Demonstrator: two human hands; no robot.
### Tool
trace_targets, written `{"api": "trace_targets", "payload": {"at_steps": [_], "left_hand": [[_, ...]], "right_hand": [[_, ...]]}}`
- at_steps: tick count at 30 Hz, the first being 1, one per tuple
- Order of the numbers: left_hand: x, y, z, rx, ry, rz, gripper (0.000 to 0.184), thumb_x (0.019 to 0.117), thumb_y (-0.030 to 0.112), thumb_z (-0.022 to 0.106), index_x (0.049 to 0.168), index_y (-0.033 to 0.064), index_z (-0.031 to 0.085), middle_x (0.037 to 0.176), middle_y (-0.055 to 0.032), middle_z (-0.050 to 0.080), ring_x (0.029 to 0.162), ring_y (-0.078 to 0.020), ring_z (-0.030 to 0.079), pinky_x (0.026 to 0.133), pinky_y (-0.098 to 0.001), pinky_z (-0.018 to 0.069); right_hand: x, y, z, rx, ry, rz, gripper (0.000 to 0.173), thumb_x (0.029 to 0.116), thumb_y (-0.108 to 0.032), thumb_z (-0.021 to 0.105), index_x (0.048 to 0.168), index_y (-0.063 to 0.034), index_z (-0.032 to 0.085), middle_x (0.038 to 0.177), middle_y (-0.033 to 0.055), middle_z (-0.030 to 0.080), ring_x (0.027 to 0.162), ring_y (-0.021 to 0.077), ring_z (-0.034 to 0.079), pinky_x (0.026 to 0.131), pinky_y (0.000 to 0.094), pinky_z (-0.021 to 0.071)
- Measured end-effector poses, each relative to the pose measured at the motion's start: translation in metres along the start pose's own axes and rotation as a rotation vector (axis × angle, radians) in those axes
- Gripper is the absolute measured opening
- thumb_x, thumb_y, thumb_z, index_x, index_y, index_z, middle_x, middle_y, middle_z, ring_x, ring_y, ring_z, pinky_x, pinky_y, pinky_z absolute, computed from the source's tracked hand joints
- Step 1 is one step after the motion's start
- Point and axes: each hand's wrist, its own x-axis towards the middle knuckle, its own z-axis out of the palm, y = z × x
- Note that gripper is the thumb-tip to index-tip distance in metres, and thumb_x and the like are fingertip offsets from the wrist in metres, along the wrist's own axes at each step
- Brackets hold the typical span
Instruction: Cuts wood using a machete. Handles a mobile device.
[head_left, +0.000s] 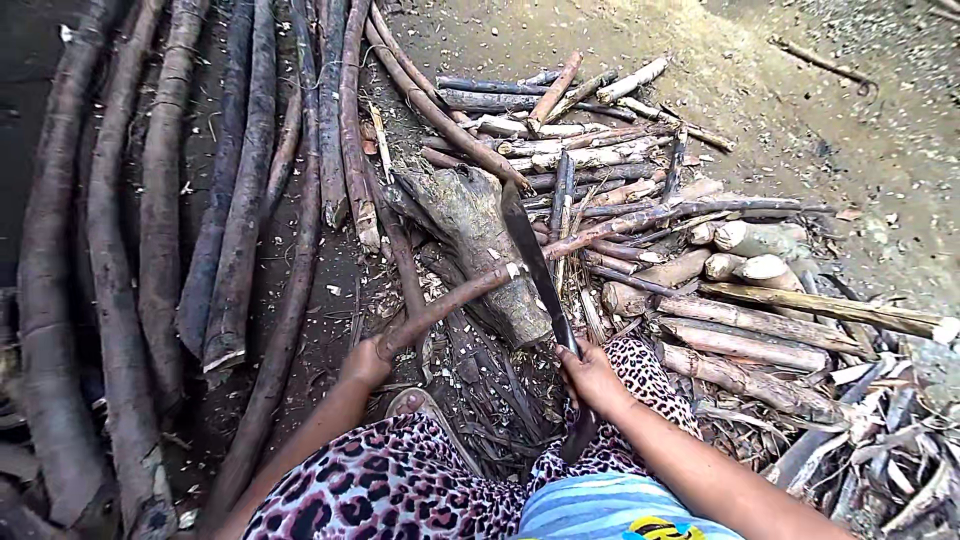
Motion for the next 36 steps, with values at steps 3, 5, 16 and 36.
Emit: {"api": "trace_targets", "payload": {"at_steps": [3,5,16,36], "left_hand": [[-0.004,0.002,0.009,0.011,-0.006,-0.020,0.048,0.0916,0.005,0.071,0.137,-0.0034,0.058,0.132,-0.0319,0.063,0.127,-0.0492,0.059,0.107,-0.0660,0.0444],[-0.004,0.001,0.014,0.010,0.014,-0.026,0.047,0.0922,0.004,0.071,0.137,-0.0040,0.057,0.132,-0.0315,0.063,0.127,-0.0486,0.060,0.108,-0.0654,0.0444],[-0.001,0.002,0.023,-0.007,0.068,-0.042,0.048,0.0919,0.003,0.069,0.138,-0.0019,0.058,0.132,-0.0301,0.064,0.128,-0.0472,0.060,0.109,-0.0638,0.0439],[0.009,0.021,0.003,0.083,0.006,-0.082,0.044,0.0927,0.007,0.071,0.134,-0.0022,0.059,0.133,-0.0309,0.062,0.128,-0.0481,0.059,0.107,-0.0658,0.0436]], "right_hand": [[-0.012,-0.008,0.002,-0.006,0.018,-0.062,0.027,0.1130,-0.023,0.039,0.116,-0.0003,0.054,0.064,0.0006,0.051,0.044,0.0097,0.050,0.045,0.0261,0.0500],[-0.025,-0.033,-0.002,0.014,0.050,-0.236,0.027,0.1123,-0.019,0.038,0.114,0.0008,0.057,0.064,-0.0014,0.054,0.045,0.0065,0.052,0.044,0.0230,0.0504],[-0.008,-0.105,-0.012,0.205,0.512,-1.160,0.032,0.1130,-0.027,0.023,0.099,-0.0106,0.047,0.058,-0.0069,0.051,0.044,0.0093,0.053,0.043,0.0317,0.0533],[0.037,0.030,0.025,-0.429,0.031,0.054,0.039,0.1120,-0.025,0.043,0.139,0.0034,0.047,0.102,0.0189,0.064,0.087,0.0266,0.066,0.085,0.0421,0.0548]]}}
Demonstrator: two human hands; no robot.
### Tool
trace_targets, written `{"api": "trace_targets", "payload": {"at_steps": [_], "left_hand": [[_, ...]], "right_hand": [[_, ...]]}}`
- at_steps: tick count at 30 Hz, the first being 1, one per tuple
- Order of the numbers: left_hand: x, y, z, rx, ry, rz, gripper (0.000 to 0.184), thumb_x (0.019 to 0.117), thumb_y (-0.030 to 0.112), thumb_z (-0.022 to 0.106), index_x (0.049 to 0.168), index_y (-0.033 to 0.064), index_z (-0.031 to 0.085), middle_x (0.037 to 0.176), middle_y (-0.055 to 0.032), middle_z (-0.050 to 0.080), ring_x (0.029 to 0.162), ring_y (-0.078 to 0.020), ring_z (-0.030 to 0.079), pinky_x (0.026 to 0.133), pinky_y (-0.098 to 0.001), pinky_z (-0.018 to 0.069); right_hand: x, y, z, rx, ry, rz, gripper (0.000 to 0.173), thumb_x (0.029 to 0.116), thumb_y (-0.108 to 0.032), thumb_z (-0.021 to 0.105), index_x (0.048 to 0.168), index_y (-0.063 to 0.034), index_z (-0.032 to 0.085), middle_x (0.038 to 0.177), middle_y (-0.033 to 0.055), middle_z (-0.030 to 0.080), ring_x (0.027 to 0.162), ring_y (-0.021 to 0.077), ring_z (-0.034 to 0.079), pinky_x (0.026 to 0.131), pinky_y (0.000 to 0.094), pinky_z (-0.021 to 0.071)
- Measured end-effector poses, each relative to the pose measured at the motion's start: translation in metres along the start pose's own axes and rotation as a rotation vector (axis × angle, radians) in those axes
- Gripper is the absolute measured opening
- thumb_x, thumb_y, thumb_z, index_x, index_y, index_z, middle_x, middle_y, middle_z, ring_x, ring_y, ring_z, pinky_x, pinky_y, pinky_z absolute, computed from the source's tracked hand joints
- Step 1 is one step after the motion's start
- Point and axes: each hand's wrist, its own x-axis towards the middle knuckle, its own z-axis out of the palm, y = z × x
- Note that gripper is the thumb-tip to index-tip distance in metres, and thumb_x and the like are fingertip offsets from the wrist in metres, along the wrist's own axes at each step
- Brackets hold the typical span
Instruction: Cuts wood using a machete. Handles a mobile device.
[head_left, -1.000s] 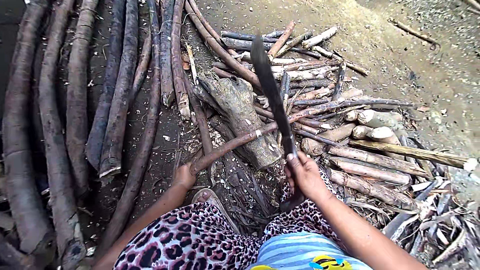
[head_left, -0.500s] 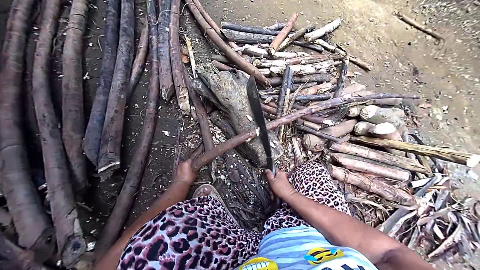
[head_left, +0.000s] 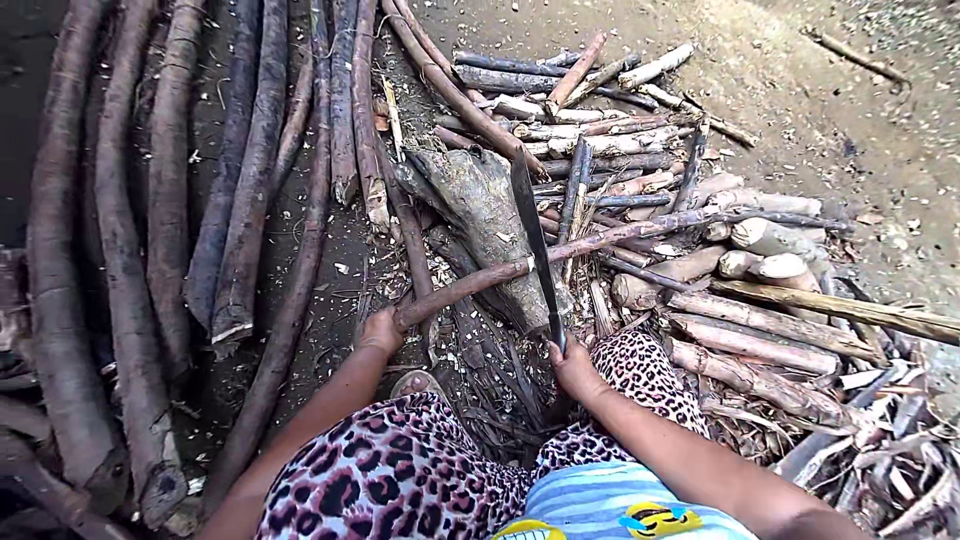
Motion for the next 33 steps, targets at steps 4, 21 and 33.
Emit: {"api": "trace_targets", "payload": {"at_steps": [4,21,33], "left_hand": [[-0.004,0.002,0.001,-0.009,0.026,-0.029,0.047,0.0926,0.007,0.071,0.137,-0.0005,0.058,0.133,-0.0305,0.063,0.128,-0.0482,0.059,0.108,-0.0656,0.0434],[0.004,-0.001,0.006,0.015,0.055,-0.044,0.052,0.0952,0.011,0.069,0.144,-0.0001,0.053,0.138,-0.0312,0.060,0.130,-0.0492,0.058,0.108,-0.0666,0.0430],[0.005,-0.015,-0.005,-0.034,-0.088,0.037,0.063,0.0896,0.010,0.076,0.145,-0.0011,0.049,0.133,-0.0329,0.061,0.127,-0.0498,0.059,0.106,-0.0682,0.0443]], "right_hand": [[0.002,0.002,-0.008,0.085,0.048,-0.043,0.032,0.1102,-0.022,0.047,0.128,0.0031,0.055,0.089,0.0134,0.061,0.075,0.0215,0.061,0.075,0.0376,0.0530],[-0.053,-0.114,-0.082,0.213,0.798,-1.128,0.026,0.1055,-0.019,0.046,0.111,0.0054,0.050,0.068,0.0026,0.054,0.050,0.0125,0.054,0.045,0.0339,0.0522],[0.003,-0.017,-0.025,0.570,-0.234,0.100,0.034,0.1140,-0.033,0.035,0.106,-0.0056,0.054,0.061,-0.0026,0.044,0.043,0.0087,0.043,0.043,0.0244,0.0441]]}}
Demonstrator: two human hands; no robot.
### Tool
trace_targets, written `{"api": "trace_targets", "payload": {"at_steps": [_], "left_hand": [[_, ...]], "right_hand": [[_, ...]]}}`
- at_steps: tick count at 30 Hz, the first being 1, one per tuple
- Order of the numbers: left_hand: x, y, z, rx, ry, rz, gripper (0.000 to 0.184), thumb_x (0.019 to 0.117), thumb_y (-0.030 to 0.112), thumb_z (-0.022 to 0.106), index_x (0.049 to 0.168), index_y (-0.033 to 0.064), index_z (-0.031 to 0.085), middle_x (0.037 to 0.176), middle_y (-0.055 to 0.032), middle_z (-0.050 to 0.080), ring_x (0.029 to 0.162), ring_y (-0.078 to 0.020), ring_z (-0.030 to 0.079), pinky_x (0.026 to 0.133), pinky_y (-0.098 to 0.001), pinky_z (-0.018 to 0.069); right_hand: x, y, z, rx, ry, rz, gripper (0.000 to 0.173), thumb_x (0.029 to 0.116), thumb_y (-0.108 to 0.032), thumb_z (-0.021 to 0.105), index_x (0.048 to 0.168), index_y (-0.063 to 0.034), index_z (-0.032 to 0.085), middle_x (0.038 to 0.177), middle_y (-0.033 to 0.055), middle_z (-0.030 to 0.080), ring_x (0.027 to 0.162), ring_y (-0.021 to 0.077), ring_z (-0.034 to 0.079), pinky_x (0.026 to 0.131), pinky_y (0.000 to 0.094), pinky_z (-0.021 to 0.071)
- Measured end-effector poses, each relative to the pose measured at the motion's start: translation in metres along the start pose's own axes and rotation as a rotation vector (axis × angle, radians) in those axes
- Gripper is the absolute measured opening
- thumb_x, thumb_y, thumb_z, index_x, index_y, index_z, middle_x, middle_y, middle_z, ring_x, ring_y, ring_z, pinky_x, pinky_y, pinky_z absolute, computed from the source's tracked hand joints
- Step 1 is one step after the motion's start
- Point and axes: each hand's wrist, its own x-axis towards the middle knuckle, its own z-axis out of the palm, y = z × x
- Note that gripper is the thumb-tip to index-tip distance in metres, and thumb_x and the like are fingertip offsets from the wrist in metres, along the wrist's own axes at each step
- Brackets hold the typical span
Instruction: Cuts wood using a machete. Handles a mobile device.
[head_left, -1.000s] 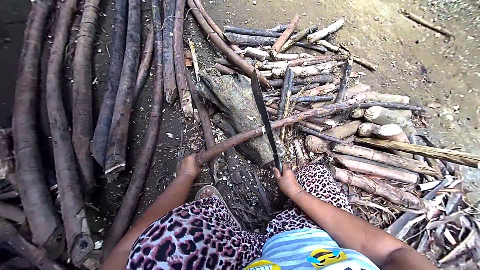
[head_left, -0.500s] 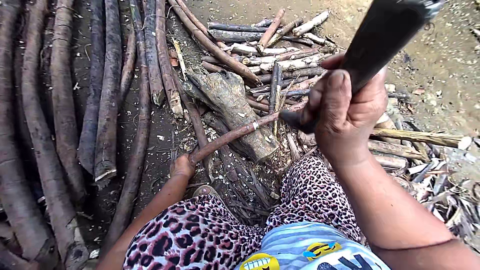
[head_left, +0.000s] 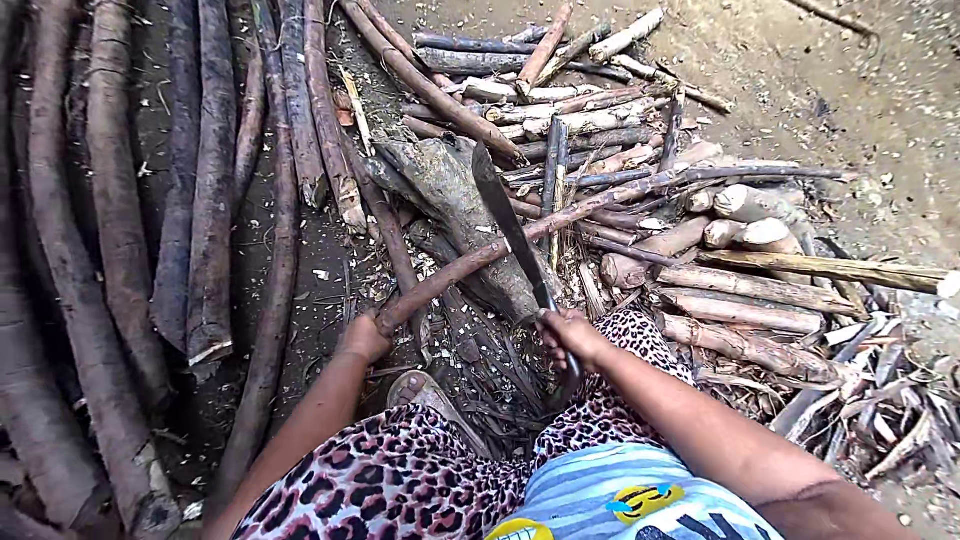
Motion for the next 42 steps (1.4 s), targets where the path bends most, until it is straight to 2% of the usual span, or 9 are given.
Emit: {"api": "trace_targets", "payload": {"at_steps": [4,10,20,23,26,28,31,34,42], "left_hand": [[-0.017,-0.009,-0.017,-0.133,-0.217,0.226,0.051,0.0852,0.004,0.080,0.130,-0.0063,0.058,0.118,-0.0281,0.065,0.109,-0.0396,0.064,0.097,-0.0599,0.0492],[-0.032,0.002,-0.036,-0.168,-0.390,0.064,0.024,0.0931,0.002,0.069,0.113,-0.0009,0.057,0.077,-0.0062,0.058,0.060,-0.0132,0.058,0.061,-0.0303,0.0536],[-0.020,0.006,-0.055,-0.081,-0.429,-0.024,0.015,0.0953,0.004,0.068,0.106,-0.0011,0.058,0.070,-0.0040,0.057,0.057,-0.0129,0.059,0.060,-0.0286,0.0539],[-0.018,0.009,-0.060,-0.075,-0.441,-0.032,0.013,0.0949,0.003,0.067,0.104,0.0001,0.059,0.069,-0.0032,0.057,0.057,-0.0122,0.058,0.059,-0.0275,0.0529],[-0.016,0.006,-0.060,-0.092,-0.460,-0.042,0.013,0.0947,0.002,0.067,0.104,0.0000,0.058,0.069,-0.0034,0.057,0.057,-0.0125,0.058,0.060,-0.0282,0.0529],[-0.021,0.003,-0.060,-0.088,-0.355,-0.004,0.023,0.0936,0.005,0.071,0.112,-0.0006,0.058,0.076,-0.0060,0.059,0.063,-0.0149,0.059,0.064,-0.0316,0.0530],[-0.041,0.010,-0.058,-0.003,0.094,0.056,0.052,0.0910,0.018,0.081,0.133,-0.0035,0.059,0.115,-0.0323,0.067,0.107,-0.0499,0.066,0.093,-0.0706,0.0491],[-0.068,0.026,-0.043,0.245,0.391,0.038,0.046,0.0952,0.014,0.072,0.133,-0.0066,0.056,0.125,-0.0373,0.062,0.117,-0.0582,0.060,0.095,-0.0734,0.0458],[-0.065,0.038,-0.075,0.340,-0.083,0.051,0.032,0.0893,0.015,0.080,0.112,-0.0017,0.067,0.103,-0.0276,0.069,0.101,-0.0469,0.067,0.087,-0.0686,0.0510]], "right_hand": [[-0.012,0.000,-0.025,-0.189,0.131,-0.127,0.028,0.1124,-0.027,0.043,0.110,-0.0024,0.057,0.061,-0.0003,0.047,0.042,0.0090,0.046,0.042,0.0246,0.0455],[-0.039,-0.013,-0.021,-0.185,0.236,-0.355,0.029,0.1124,-0.022,0.041,0.109,0.0019,0.058,0.060,-0.0008,0.052,0.044,0.0071,0.051,0.047,0.0233,0.0505],[-0.089,-0.166,-0.025,0.161,0.443,-1.561,0.033,0.1132,-0.022,0.022,0.096,-0.0112,0.049,0.057,-0.0078,0.051,0.044,0.0089,0.054,0.042,0.0308,0.0541],[-0.034,-0.079,-0.017,-0.202,0.611,-1.101,0.034,0.1106,-0.023,0.031,0.101,0.0021,0.051,0.058,0.0014,0.051,0.048,0.0141,0.055,0.049,0.0356,0.0539],[0.019,0.024,-0.012,-0.590,0.299,-0.259,0.042,0.1115,-0.031,0.042,0.125,0.0062,0.058,0.095,0.0203,0.063,0.087,0.0311,0.064,0.086,0.0500,0.0508],[0.026,0.028,-0.008,-0.575,0.175,-0.044,0.039,0.1117,-0.032,0.043,0.123,0.0030,0.058,0.095,0.0158,0.060,0.081,0.0254,0.061,0.079,0.0441,0.0513],[0.013,0.010,-0.010,-0.215,0.086,-0.002,0.032,0.1129,-0.032,0.042,0.110,-0.0027,0.054,0.064,0.0015,0.046,0.045,0.0122,0.048,0.046,0.0279,0.0480],[-0.005,-0.006,-0.012,-0.062,0.034,0.027,0.028,0.1128,-0.028,0.043,0.106,-0.0039,0.054,0.059,-0.0010,0.044,0.042,0.0099,0.046,0.042,0.0251,0.0471],[0.012,0.032,0.004,-0.141,0.072,-0.074,0.025,0.1076,-0.017,0.054,0.124,0.0010,0.050,0.071,0.0043,0.053,0.047,0.0122,0.055,0.049,0.0284,0.0544]]}}
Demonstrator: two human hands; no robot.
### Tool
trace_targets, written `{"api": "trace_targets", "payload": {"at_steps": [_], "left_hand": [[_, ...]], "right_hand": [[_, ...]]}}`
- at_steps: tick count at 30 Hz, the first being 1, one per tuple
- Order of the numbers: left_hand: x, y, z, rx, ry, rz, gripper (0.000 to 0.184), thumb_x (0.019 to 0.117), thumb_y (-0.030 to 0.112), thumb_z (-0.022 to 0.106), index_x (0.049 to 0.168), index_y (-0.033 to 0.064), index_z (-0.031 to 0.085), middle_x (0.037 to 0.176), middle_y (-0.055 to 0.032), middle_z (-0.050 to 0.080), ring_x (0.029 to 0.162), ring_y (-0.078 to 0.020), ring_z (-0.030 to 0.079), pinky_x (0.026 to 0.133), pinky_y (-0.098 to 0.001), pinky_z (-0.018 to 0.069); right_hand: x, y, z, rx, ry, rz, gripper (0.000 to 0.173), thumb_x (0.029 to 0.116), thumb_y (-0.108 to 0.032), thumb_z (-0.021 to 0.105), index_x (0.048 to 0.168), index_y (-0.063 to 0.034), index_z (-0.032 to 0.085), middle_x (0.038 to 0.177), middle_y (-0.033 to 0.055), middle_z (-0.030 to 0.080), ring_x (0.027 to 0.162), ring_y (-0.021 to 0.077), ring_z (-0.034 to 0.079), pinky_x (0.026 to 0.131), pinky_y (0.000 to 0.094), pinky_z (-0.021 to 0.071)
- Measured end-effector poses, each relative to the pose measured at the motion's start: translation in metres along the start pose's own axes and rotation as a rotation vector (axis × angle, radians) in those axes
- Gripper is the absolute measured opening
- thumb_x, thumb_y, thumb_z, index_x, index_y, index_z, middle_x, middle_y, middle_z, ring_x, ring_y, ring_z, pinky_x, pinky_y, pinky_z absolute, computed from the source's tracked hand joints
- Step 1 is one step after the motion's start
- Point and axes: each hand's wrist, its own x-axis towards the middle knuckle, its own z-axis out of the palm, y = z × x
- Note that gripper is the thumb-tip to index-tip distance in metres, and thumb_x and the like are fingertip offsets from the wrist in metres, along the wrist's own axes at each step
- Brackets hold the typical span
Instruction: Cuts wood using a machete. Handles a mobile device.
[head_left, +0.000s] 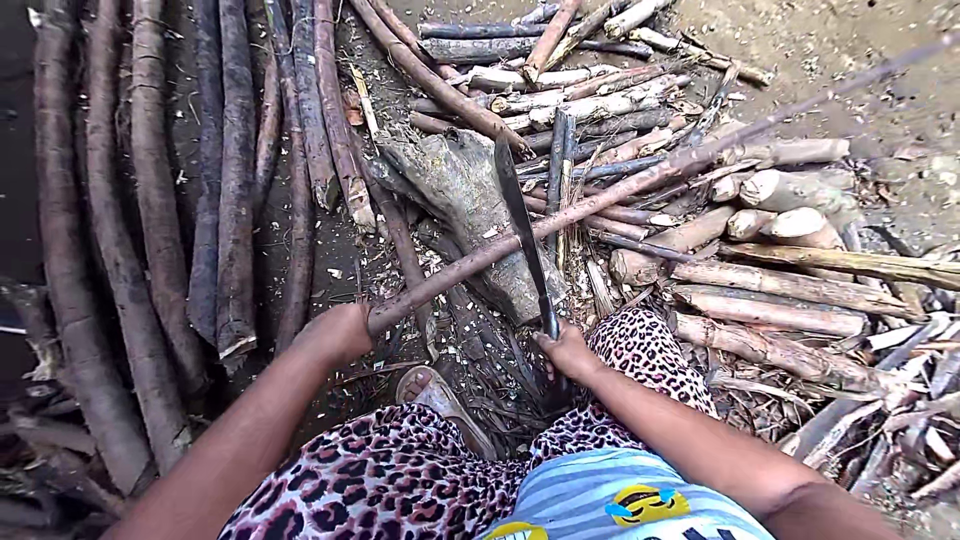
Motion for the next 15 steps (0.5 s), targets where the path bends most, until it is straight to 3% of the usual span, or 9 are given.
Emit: {"api": "trace_targets", "payload": {"at_steps": [3,5,8,12,15], "left_hand": [[0.013,-0.002,-0.014,-0.061,-0.138,-0.029,0.027,0.0913,0.011,0.078,0.110,-0.0034,0.065,0.089,-0.0197,0.066,0.077,-0.0304,0.065,0.074,-0.0505,0.0544],[0.020,-0.002,-0.018,-0.103,-0.201,-0.059,0.022,0.0925,0.005,0.076,0.107,-0.0040,0.062,0.079,-0.0129,0.062,0.066,-0.0197,0.061,0.068,-0.0368,0.0540],[0.033,-0.011,-0.015,-0.172,-0.184,-0.066,0.017,0.0908,-0.001,0.075,0.102,-0.0051,0.063,0.071,-0.0119,0.060,0.058,-0.0172,0.058,0.060,-0.0322,0.0524],[0.043,-0.019,-0.019,-0.178,-0.139,-0.054,0.018,0.0860,-0.005,0.077,0.098,-0.0054,0.064,0.068,-0.0122,0.060,0.055,-0.0185,0.058,0.056,-0.0330,0.0520],[0.045,-0.017,-0.032,-0.125,-0.170,-0.063,0.020,0.0858,-0.004,0.078,0.099,-0.0049,0.063,0.070,-0.0117,0.060,0.058,-0.0185,0.058,0.059,-0.0340,0.0516]], "right_hand": [[0.007,-0.005,-0.004,-0.051,0.073,-0.055,0.029,0.1077,-0.026,0.056,0.116,0.0010,0.056,0.071,0.0049,0.052,0.048,0.0125,0.050,0.049,0.0294,0.0496],[-0.006,-0.017,-0.019,0.002,0.065,-0.072,0.034,0.1115,-0.033,0.046,0.108,-0.0005,0.056,0.064,0.0017,0.048,0.045,0.0110,0.048,0.046,0.0271,0.0477],[-0.037,-0.051,-0.045,0.070,0.072,-0.224,0.041,0.1145,-0.033,0.032,0.104,-0.0019,0.056,0.060,-0.0021,0.047,0.044,0.0074,0.047,0.046,0.0240,0.0476],[-0.074,-0.119,-0.086,0.216,0.154,-0.876,0.044,0.1127,-0.035,0.025,0.104,-0.0089,0.058,0.060,-0.0093,0.053,0.045,0.0030,0.051,0.043,0.0229,0.0503],[-0.096,-0.184,-0.104,0.304,0.284,-1.307,0.046,0.1125,-0.034,0.014,0.097,-0.0135,0.053,0.057,-0.0097,0.051,0.045,0.0069,0.053,0.043,0.0279,0.0527]]}}
